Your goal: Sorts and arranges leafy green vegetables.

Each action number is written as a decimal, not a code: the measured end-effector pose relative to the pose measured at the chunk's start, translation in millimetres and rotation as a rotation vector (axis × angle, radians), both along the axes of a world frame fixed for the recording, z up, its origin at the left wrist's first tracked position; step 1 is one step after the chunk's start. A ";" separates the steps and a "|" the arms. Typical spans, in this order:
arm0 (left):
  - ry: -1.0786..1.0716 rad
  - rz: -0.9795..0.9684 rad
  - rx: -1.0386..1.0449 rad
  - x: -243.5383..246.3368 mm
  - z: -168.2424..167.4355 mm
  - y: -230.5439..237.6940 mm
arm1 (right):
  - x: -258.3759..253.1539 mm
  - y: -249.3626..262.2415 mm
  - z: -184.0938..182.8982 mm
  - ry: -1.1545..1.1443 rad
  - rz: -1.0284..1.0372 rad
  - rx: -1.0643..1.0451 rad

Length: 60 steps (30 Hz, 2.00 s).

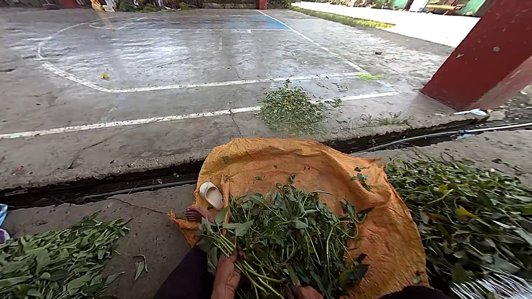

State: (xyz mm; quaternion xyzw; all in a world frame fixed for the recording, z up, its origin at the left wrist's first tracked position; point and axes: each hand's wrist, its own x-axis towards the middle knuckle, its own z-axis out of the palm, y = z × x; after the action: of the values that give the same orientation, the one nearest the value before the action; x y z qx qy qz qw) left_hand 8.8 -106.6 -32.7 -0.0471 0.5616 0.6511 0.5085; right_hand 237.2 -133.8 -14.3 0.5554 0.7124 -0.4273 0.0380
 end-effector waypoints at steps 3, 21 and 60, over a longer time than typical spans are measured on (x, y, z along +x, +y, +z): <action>0.220 0.064 0.045 -12.9 3.4 0.9 | 23.4 38.2 -18.9 -0.393 -0.056 -0.105; 0.010 -0.172 -0.011 24.4 5.9 4.7 | -14.1 209.6 -50.5 0.683 -1.097 0.243; 0.376 -0.559 -0.123 62.4 -0.9 -14.5 | -32.4 13.2 -38.3 0.143 0.131 0.460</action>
State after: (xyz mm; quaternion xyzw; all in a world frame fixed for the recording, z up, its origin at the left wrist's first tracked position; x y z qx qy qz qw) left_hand 71.2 -121.1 -33.6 0.1990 0.6748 0.4488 0.5510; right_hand 204.8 -120.6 -52.7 0.4703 0.8263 -0.2887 -0.1124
